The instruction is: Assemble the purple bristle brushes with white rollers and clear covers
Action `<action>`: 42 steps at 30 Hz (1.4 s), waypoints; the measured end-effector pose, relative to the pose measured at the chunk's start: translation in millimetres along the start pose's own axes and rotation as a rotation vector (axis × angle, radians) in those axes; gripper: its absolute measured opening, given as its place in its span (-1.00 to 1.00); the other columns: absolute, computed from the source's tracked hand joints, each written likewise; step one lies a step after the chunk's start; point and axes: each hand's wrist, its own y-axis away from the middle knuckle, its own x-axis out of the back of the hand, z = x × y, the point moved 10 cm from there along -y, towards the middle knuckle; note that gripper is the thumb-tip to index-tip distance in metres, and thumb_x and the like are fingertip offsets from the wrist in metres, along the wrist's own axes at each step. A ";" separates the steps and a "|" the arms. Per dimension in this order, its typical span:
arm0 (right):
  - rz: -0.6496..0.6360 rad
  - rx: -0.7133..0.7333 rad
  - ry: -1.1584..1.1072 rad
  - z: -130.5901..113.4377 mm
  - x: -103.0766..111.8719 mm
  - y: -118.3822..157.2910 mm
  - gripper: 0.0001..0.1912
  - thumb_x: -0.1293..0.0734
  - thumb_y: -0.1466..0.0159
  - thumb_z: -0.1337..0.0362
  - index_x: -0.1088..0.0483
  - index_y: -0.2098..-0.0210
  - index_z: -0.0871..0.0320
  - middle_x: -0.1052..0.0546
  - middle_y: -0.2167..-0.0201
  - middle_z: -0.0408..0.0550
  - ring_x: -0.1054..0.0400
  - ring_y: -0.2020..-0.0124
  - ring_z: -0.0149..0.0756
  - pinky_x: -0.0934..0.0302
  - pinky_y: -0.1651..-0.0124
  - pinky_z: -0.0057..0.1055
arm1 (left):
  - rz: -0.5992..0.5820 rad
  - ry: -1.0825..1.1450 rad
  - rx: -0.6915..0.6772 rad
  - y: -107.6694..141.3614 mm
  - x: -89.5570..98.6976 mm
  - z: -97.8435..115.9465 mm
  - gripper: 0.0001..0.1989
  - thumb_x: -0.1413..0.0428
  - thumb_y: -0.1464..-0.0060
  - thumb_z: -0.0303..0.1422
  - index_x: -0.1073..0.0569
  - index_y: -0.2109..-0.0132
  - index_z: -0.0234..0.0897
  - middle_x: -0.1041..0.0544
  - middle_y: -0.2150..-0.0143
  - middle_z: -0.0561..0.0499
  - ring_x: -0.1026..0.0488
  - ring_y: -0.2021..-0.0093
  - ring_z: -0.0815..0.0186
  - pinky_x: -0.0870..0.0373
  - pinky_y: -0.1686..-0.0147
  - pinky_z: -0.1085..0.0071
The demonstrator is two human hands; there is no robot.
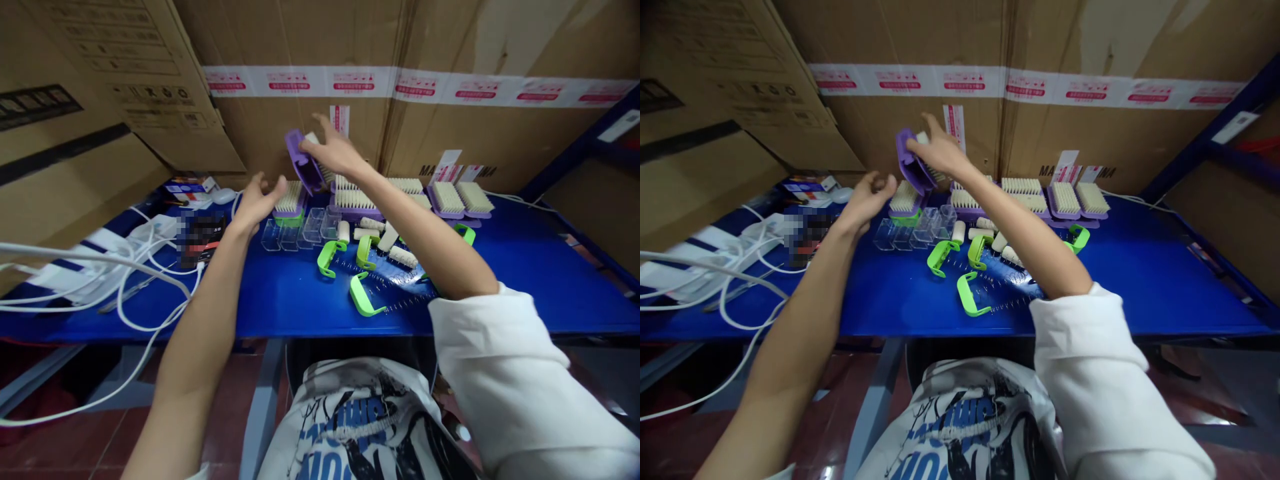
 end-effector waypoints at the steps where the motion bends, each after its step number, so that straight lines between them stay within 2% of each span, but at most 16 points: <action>1: 0.034 0.093 -0.016 -6.5 14.0 11.2 -0.12 -0.39 -0.57 -0.03 -0.08 -0.73 0.10 -0.48 -0.58 0.05 -0.40 -0.57 0.11 -0.26 -0.64 0.06 | 0.066 0.077 -0.067 1.5 1.8 12.2 -0.08 -0.50 -0.04 0.30 -0.54 -0.33 -0.15 -0.63 -0.35 -0.30 -0.48 -0.54 -0.19 -0.36 -0.58 -0.12; 2: 0.063 0.179 -0.005 -12.6 26.9 25.1 -0.11 -0.39 -0.57 -0.09 -0.07 -0.73 0.03 -0.49 -0.56 0.03 -0.42 -0.55 0.13 -0.29 -0.62 0.11 | 0.104 0.171 -0.135 5.5 -0.3 25.8 -0.06 -0.45 -0.07 0.37 -0.50 -0.38 -0.09 -0.62 -0.36 -0.25 -0.48 -0.54 -0.15 -0.38 -0.57 -0.08; 5: 0.063 0.386 0.062 -26.8 51.1 73.7 0.11 -0.48 -0.41 -0.38 -0.09 -0.74 -0.10 -0.46 -0.57 0.10 -0.39 -0.53 0.23 -0.39 -0.56 0.10 | -0.123 0.449 -0.240 26.4 -43.0 68.3 -0.01 -0.44 -0.07 0.42 -0.44 -0.47 0.09 -0.61 -0.39 -0.17 -0.53 -0.50 -0.20 -0.55 -0.43 -0.12; 7: -0.008 0.507 0.110 -34.0 55.0 105.2 0.19 -0.49 -0.33 -0.50 -0.14 -0.72 -0.11 -0.42 -0.57 0.15 -0.40 -0.51 0.29 -0.43 -0.54 0.20 | -0.217 0.498 -0.292 44.4 -63.0 93.3 -0.01 -0.58 0.04 0.29 -0.51 -0.42 0.08 -0.59 -0.42 -0.13 -0.54 -0.49 -0.21 -0.58 -0.41 -0.08; 12: -0.040 0.648 0.140 -21.2 84.5 173.2 0.02 -0.42 -0.45 -0.43 -0.20 -0.70 -0.10 -0.37 -0.61 0.15 -0.39 -0.53 0.28 -0.40 -0.54 0.38 | -0.330 0.474 -0.327 66.9 -78.0 114.2 -0.06 -0.75 0.28 -0.07 -0.62 -0.26 -0.09 -0.64 -0.25 -0.11 -0.60 -0.36 -0.14 -0.63 -0.34 0.08; 14: 0.006 0.619 0.150 1.3 112.1 204.2 -0.13 -0.49 -0.48 -0.29 -0.34 -0.63 -0.13 -0.44 -0.57 0.13 -0.40 -0.54 0.24 -0.38 -0.55 0.34 | -0.362 0.505 -0.297 69.0 -79.2 112.8 -0.06 -0.76 0.34 -0.14 -0.62 -0.22 -0.11 -0.66 -0.20 -0.10 -0.62 -0.31 -0.11 -0.65 -0.31 0.09; 16: -0.072 0.524 0.141 32.6 130.8 239.1 -0.30 -0.57 -0.43 -0.20 -0.55 -0.47 -0.18 -0.65 -0.34 0.08 -0.56 -0.37 0.16 -0.47 -0.47 0.24 | -0.358 0.541 -0.250 71.9 -80.3 111.9 -0.05 -0.76 0.39 -0.23 -0.61 -0.20 -0.13 -0.67 -0.19 -0.09 -0.63 -0.30 -0.12 -0.65 -0.31 0.06; 19: -0.329 0.283 0.138 83.6 132.2 292.9 -0.13 -0.68 -0.25 -0.29 -0.56 -0.48 -0.29 -0.69 -0.31 0.06 -0.59 -0.33 0.21 -0.49 -0.46 0.22 | -0.295 0.603 -0.157 79.2 -81.8 111.7 -0.20 -0.72 0.29 -0.32 -0.64 -0.14 -0.15 -0.70 -0.15 -0.06 -0.64 -0.31 -0.14 -0.63 -0.37 -0.02; 21: -0.404 0.188 0.175 104.8 126.8 319.6 -0.03 -0.71 -0.19 -0.30 -0.53 -0.52 -0.29 -0.64 -0.42 0.07 -0.53 -0.39 0.29 -0.44 -0.48 0.32 | -0.311 0.628 -0.117 84.9 -88.4 113.8 -0.31 -0.69 0.23 -0.33 -0.66 -0.08 -0.12 -0.73 -0.09 -0.03 -0.62 -0.35 -0.19 -0.61 -0.41 -0.10; 23: -0.426 0.191 0.189 112.3 117.3 334.2 -0.14 -0.68 -0.28 -0.23 -0.56 -0.50 -0.25 -0.59 -0.50 0.06 -0.52 -0.35 0.30 -0.45 -0.44 0.38 | -0.338 0.625 -0.097 87.5 -94.8 113.9 -0.37 -0.66 0.21 -0.32 -0.68 -0.05 -0.07 -0.74 -0.06 0.00 -0.58 -0.39 -0.21 -0.57 -0.45 -0.13; 26: -0.388 0.242 0.155 113.4 110.3 341.6 -0.40 -0.63 -0.40 -0.09 -0.65 -0.40 -0.26 -0.61 -0.49 -0.03 -0.55 -0.23 0.23 -0.49 -0.37 0.40 | -0.313 0.614 -0.055 84.2 -96.4 104.6 -0.42 -0.61 0.19 -0.32 -0.66 -0.03 -0.06 -0.75 -0.05 0.03 -0.58 -0.39 -0.17 -0.56 -0.47 -0.11; 28: -0.330 0.244 0.101 115.5 119.6 344.9 -0.39 -0.68 -0.33 -0.09 -0.66 -0.35 -0.37 -0.69 -0.40 -0.08 -0.56 -0.25 0.25 -0.51 -0.37 0.42 | -0.275 0.624 -0.024 80.5 -94.3 96.7 -0.42 -0.56 0.19 -0.31 -0.63 -0.04 -0.10 -0.76 -0.04 0.00 -0.60 -0.37 -0.17 -0.59 -0.44 -0.10; 31: -0.246 0.151 -0.020 129.8 149.3 352.1 -0.33 -0.73 -0.24 -0.12 -0.64 -0.31 -0.56 -0.72 -0.33 -0.08 -0.61 -0.33 0.28 -0.55 -0.38 0.37 | -0.265 0.629 -0.023 78.5 -93.7 93.8 -0.45 -0.48 0.13 -0.27 -0.61 -0.06 -0.17 -0.77 -0.03 -0.09 -0.62 -0.38 -0.23 -0.62 -0.40 -0.12; 34: -0.083 0.019 -0.192 149.7 184.3 350.6 -0.36 -0.71 -0.23 -0.16 -0.64 -0.29 -0.57 -0.68 -0.36 0.03 -0.63 -0.34 0.31 -0.59 -0.36 0.29 | -0.292 0.641 -0.035 81.1 -97.0 98.7 -0.51 -0.43 0.06 -0.26 -0.62 -0.06 -0.19 -0.78 -0.02 -0.14 -0.62 -0.41 -0.26 -0.64 -0.41 -0.14; 37: 0.072 0.002 -0.330 152.8 198.6 326.3 -0.22 -0.78 -0.12 -0.12 -0.62 -0.31 -0.55 -0.67 -0.37 0.02 -0.60 -0.39 0.33 -0.51 -0.48 0.32 | -0.284 0.671 -0.036 84.0 -98.4 103.6 -0.54 -0.40 0.04 -0.27 -0.63 -0.05 -0.18 -0.80 0.00 -0.12 -0.61 -0.43 -0.24 -0.65 -0.42 -0.12; 42: 0.086 0.152 -0.334 114.4 179.9 247.6 -0.20 -0.81 -0.08 -0.01 -0.63 -0.27 -0.25 -0.66 -0.38 -0.01 -0.56 -0.44 0.24 -0.40 -0.61 0.31 | -0.245 0.691 -0.023 86.6 -98.4 106.4 -0.53 -0.38 0.01 -0.24 -0.63 -0.09 -0.16 -0.81 -0.01 -0.10 -0.66 -0.39 -0.17 -0.66 -0.41 -0.07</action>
